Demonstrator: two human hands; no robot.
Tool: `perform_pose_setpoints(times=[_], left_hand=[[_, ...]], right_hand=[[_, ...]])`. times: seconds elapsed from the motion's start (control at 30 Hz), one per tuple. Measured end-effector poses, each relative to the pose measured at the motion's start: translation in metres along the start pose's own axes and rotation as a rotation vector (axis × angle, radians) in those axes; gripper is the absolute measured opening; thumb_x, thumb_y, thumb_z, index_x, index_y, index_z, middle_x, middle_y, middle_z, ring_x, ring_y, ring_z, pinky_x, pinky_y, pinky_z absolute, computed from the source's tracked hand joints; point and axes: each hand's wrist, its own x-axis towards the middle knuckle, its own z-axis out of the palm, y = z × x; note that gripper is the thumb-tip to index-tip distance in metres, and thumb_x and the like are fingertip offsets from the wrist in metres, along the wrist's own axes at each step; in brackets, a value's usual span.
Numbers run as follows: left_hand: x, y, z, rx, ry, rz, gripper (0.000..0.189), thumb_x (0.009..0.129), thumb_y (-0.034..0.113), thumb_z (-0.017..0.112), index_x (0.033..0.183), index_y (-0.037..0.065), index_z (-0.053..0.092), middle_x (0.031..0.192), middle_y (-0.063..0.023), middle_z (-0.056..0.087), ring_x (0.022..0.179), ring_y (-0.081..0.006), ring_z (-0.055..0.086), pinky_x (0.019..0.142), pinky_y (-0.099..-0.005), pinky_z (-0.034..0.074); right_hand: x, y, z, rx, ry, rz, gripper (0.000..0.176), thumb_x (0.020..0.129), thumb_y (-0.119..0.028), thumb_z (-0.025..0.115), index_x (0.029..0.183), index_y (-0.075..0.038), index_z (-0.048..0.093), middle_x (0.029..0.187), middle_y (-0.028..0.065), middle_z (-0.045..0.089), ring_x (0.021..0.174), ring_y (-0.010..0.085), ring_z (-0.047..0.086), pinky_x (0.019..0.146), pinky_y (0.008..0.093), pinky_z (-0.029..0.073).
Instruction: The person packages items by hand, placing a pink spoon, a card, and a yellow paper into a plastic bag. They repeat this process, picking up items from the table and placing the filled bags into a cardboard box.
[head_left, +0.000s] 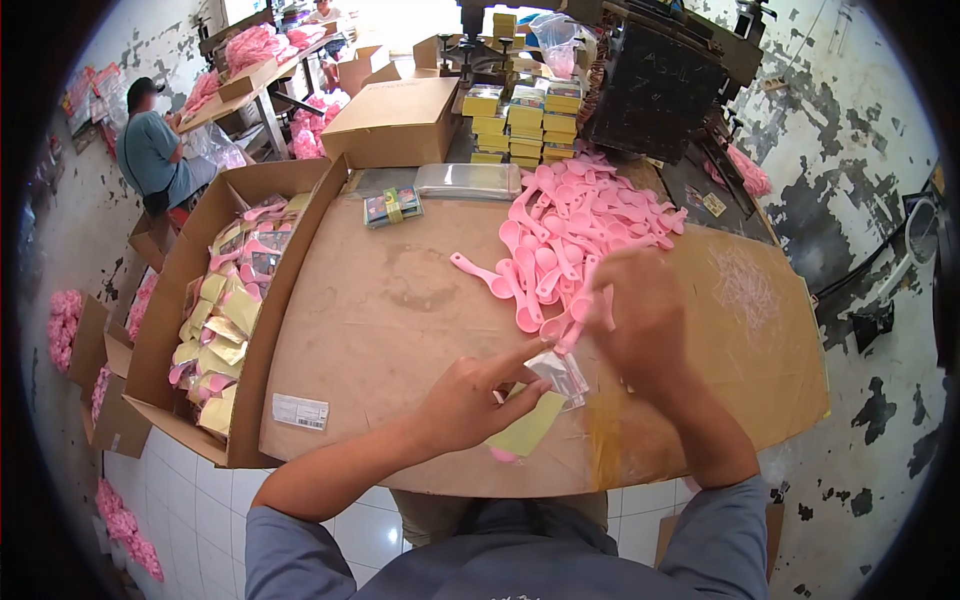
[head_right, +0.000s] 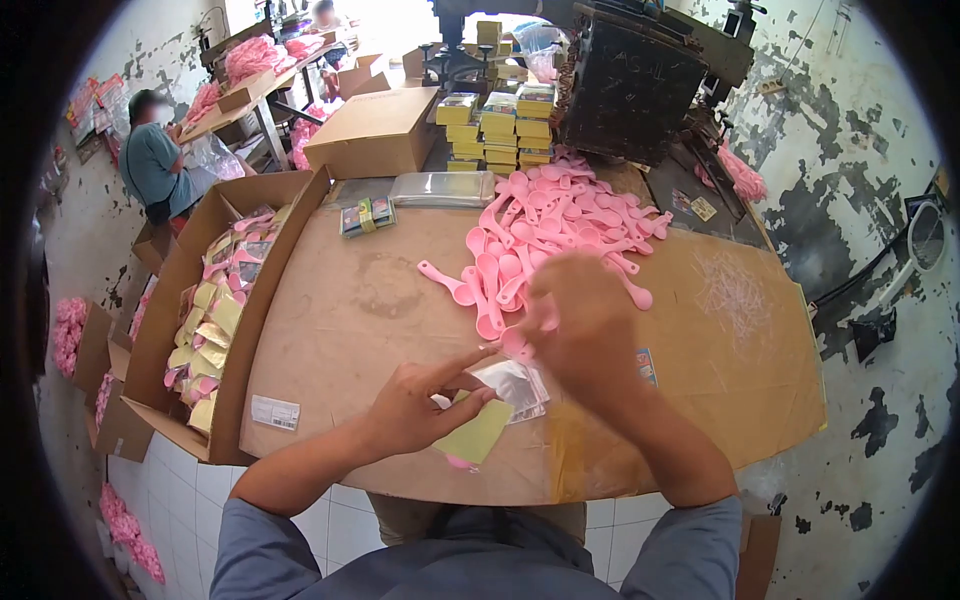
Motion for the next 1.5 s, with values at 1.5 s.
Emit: perform_pose_setpoints(times=[1.5], left_hand=[[0.002,0.003,-0.008,-0.38,0.045,-0.233,0.043,0.102,0.004,0.064,0.144,-0.003,0.054,0.106,-0.0138,0.079,0.092,-0.0089,0.072,0.08,-0.0241,0.057]], right_hand=[[-0.161,0.261,-0.144,-0.848,-0.263,0.757,0.043,0.099,0.001,0.054,0.142,-0.001,0.051,0.113,0.0215,0.072,0.103,0.0363,0.07,0.087,0.0437,0.055]])
